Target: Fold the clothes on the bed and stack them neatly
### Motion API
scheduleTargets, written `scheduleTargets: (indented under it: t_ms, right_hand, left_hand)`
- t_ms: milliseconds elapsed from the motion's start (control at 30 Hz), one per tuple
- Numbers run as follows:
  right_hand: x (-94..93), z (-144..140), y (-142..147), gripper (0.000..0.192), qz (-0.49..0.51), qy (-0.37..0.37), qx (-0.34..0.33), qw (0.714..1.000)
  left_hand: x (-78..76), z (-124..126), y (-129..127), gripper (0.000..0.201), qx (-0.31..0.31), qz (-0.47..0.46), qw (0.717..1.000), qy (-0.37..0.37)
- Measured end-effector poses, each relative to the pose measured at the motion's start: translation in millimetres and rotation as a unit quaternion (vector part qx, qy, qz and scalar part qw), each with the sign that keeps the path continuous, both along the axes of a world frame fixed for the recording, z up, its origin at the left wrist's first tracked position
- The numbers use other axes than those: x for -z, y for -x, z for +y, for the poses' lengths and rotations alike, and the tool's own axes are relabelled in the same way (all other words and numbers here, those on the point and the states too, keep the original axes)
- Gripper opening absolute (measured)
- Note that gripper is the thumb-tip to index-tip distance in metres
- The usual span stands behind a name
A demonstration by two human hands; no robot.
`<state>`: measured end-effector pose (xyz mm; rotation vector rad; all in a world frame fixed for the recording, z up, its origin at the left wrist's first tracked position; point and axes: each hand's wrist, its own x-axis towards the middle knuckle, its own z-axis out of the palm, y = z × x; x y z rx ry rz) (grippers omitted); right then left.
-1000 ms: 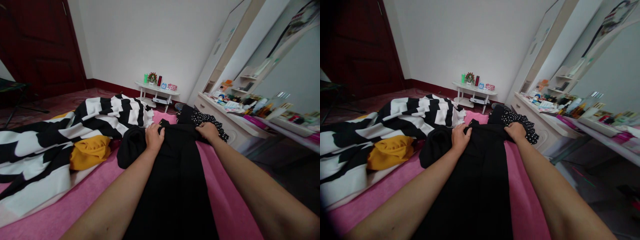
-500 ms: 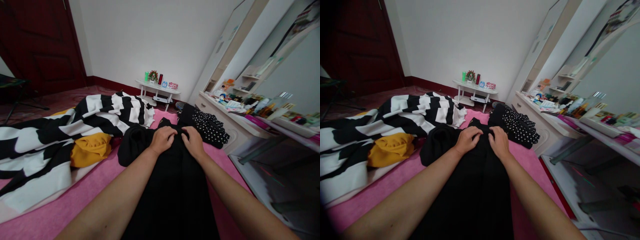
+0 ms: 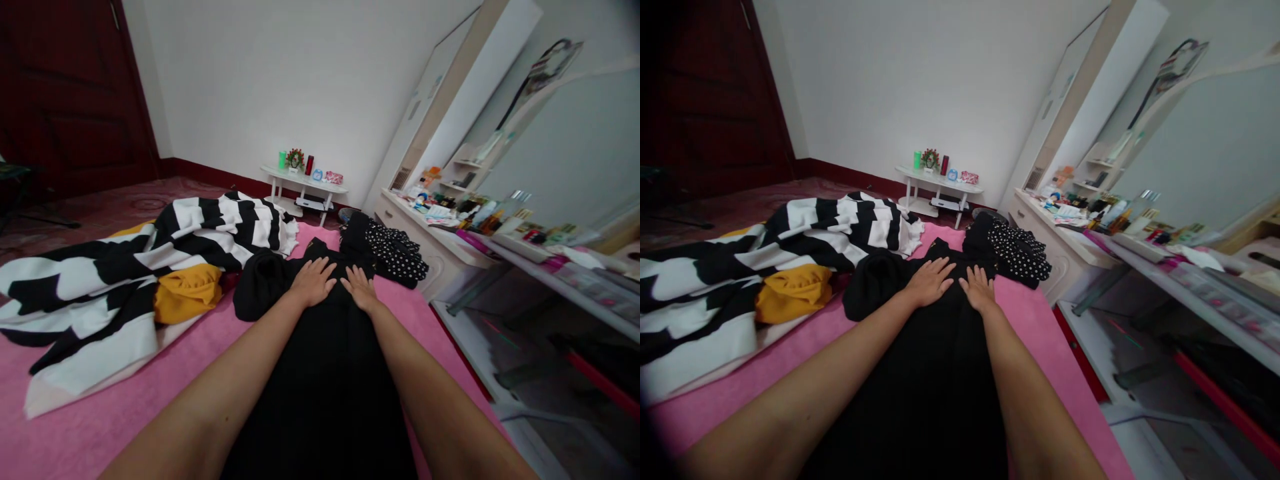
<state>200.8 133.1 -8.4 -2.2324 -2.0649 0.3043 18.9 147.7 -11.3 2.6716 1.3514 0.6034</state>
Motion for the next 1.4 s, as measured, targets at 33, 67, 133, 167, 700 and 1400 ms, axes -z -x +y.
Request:
scheduleTargets:
  t_ms: [33,67,133,167,700,1400]
  right_hand:
    - [-0.6,-7.9,0.5,0.060,0.010,0.006,0.003,1.000]
    - [-1.1,-16.5,0.5,0.059,0.016,0.009,0.005,1.000]
    - [-3.0,-34.2,-0.2,0.056,0.020,0.011,0.012,1.000]
    - [-4.4,-42.8,-0.4,0.054,0.023,0.012,0.016,1.000]
    - [4.3,-128.6,44.4,0.057,0.067,-0.141,0.050,0.987]
    - [3.6,-131.3,41.2,0.052,0.099,-0.209,0.049,0.972]
  left_hand:
    - [-0.1,-4.6,1.3,0.057,-0.007,0.005,1.000,0.004]
    - [-0.1,-9.9,3.1,0.059,-0.015,0.009,1.000,0.010]
    - [0.0,-22.4,8.3,0.061,-0.031,0.017,0.999,0.026]
    - [0.0,-29.4,11.8,0.061,-0.036,0.022,0.998,0.035]
    - [-14.4,-137.7,96.0,0.034,0.048,-0.092,0.994,0.044]
    - [-42.1,-61.1,144.1,0.025,-0.246,-0.184,0.925,0.223]
